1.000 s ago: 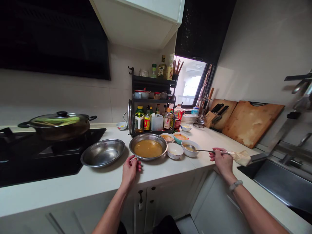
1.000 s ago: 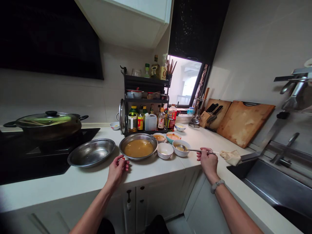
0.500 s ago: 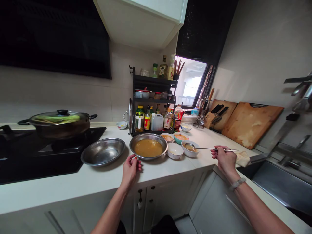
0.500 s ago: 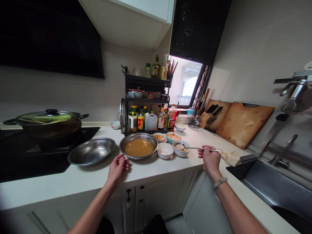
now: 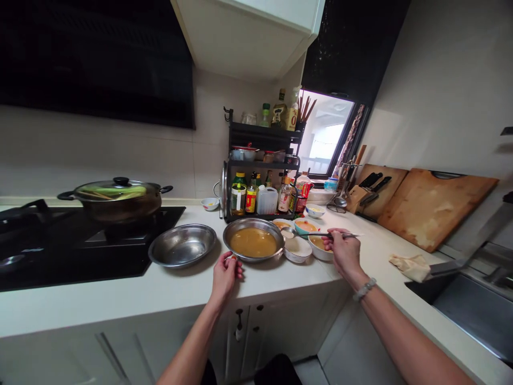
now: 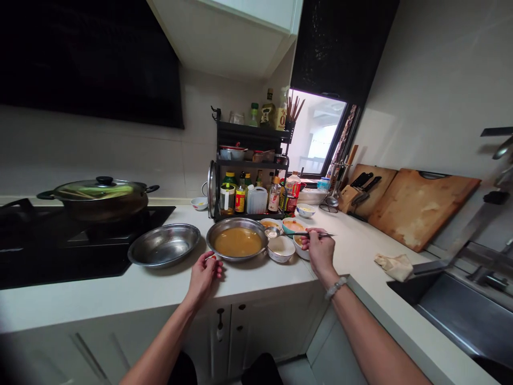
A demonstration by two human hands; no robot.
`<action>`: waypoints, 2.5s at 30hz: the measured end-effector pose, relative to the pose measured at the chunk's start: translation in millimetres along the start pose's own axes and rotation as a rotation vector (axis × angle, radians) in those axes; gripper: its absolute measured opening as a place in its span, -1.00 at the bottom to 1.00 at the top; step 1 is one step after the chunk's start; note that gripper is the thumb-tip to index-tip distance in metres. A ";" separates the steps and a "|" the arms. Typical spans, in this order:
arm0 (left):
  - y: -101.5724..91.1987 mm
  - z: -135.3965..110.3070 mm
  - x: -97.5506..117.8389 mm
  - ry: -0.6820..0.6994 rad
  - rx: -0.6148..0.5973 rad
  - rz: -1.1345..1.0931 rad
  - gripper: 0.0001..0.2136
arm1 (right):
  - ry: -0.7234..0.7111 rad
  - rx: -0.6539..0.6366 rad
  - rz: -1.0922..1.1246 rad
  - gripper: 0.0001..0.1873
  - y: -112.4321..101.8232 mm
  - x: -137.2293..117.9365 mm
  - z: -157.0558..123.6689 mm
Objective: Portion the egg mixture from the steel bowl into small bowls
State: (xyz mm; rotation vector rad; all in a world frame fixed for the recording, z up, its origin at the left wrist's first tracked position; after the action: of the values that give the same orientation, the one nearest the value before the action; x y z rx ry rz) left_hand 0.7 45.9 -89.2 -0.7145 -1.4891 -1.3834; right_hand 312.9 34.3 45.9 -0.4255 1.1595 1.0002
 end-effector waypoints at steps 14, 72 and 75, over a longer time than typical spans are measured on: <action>0.2 -1.0 1.5 0.000 0.002 -0.007 -0.61 | -0.658 -0.520 -0.375 -0.80 22.6 -4.3 -49.5; 0.0 -0.2 0.7 0.002 -0.005 -0.001 -0.60 | -0.016 -0.040 0.001 -0.82 9.6 3.0 -7.8; -0.2 0.0 0.2 0.005 -0.007 -0.003 -0.61 | -0.134 -0.170 -0.119 -0.74 27.8 4.8 -21.3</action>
State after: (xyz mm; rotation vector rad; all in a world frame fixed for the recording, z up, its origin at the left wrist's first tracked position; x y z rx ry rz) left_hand 0.4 45.8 -89.0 -0.7132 -1.4826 -1.3922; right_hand 278.3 35.2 38.9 -0.5477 0.9224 1.0114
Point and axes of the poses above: each hand's wrist, its own z-axis towards the middle knuckle, its own y-axis out of the palm, x = y × z, the point moved 3 cm from there along z, towards the middle knuckle
